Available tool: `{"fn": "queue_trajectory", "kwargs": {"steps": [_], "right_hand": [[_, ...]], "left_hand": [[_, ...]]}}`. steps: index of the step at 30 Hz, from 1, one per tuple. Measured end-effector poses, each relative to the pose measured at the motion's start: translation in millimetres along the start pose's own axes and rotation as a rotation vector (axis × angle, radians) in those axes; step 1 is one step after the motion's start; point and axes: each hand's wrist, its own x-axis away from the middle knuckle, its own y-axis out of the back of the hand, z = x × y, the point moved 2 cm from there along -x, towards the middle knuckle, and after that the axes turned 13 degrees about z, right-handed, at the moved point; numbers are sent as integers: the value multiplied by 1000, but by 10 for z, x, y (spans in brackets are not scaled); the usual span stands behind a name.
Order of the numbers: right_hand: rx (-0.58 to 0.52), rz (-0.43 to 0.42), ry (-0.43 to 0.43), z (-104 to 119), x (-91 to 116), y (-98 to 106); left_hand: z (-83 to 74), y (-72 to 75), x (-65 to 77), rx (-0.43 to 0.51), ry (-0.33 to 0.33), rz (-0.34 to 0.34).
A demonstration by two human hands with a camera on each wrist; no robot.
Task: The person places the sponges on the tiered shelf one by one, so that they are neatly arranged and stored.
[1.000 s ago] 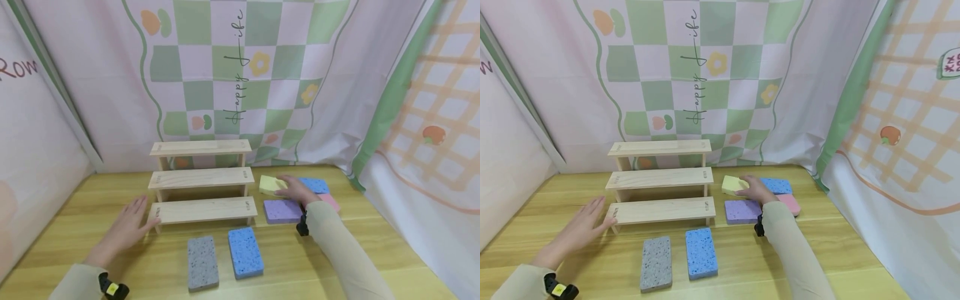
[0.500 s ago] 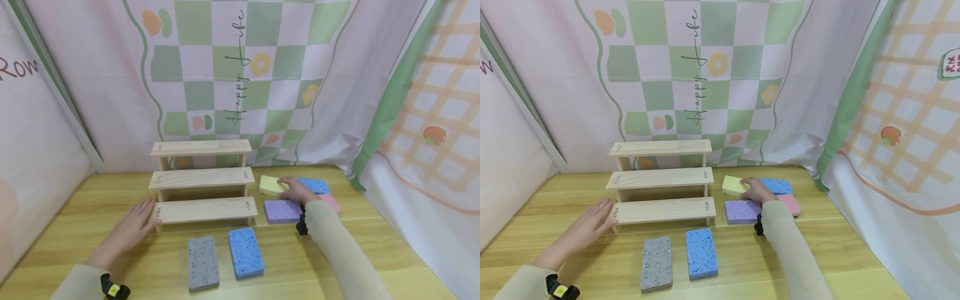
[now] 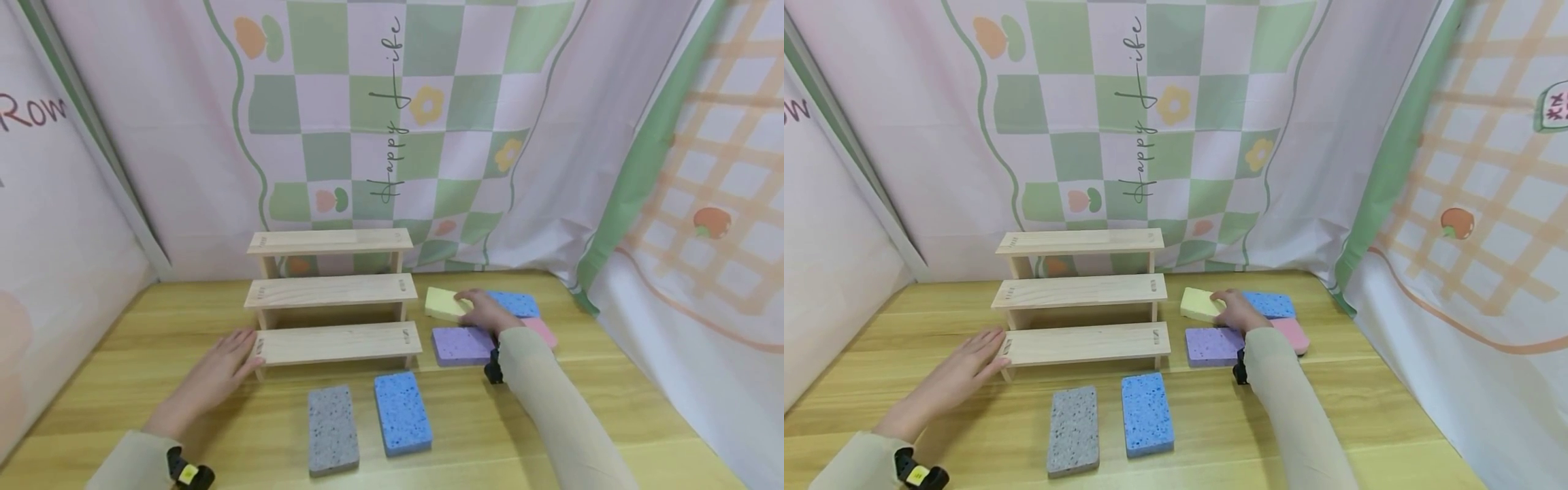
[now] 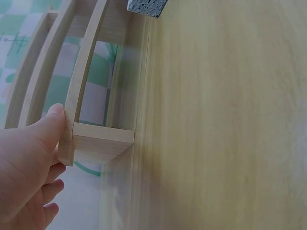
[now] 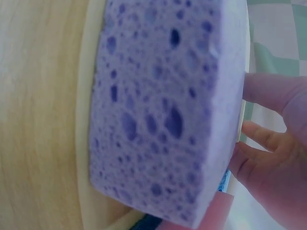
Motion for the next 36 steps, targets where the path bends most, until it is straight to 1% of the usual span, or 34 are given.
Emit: {"fn": "queue_trajectory", "kwargs": {"steps": [5,9,20,30,32,34,35,36], "right_hand": [[-6,10,-7,-9,-11,9],[-11,14,-5,-17,-19,8],[-34,18,-42,-46,6,8],[-106,8,-70,-49,37,-1],[-135,7,-72,-52,45,-2],[-195,-2,-83,-59,55,2],[-216,-5,-78,-60,61,8],[-215,-9,-67,-60,67,18]], "left_hand": [[16,-22,-12,1,6,7],[14,-29,-14,-1,-2,-4],[-1,-44,-19,12,-11,-7],[4,-42,-23,33,-6,1],[-1,-39,-21,35,-8,0],[-5,-34,-16,38,-8,-2],[-7,-29,-14,40,-7,-4],[-8,-26,-11,41,-7,-5]]}}
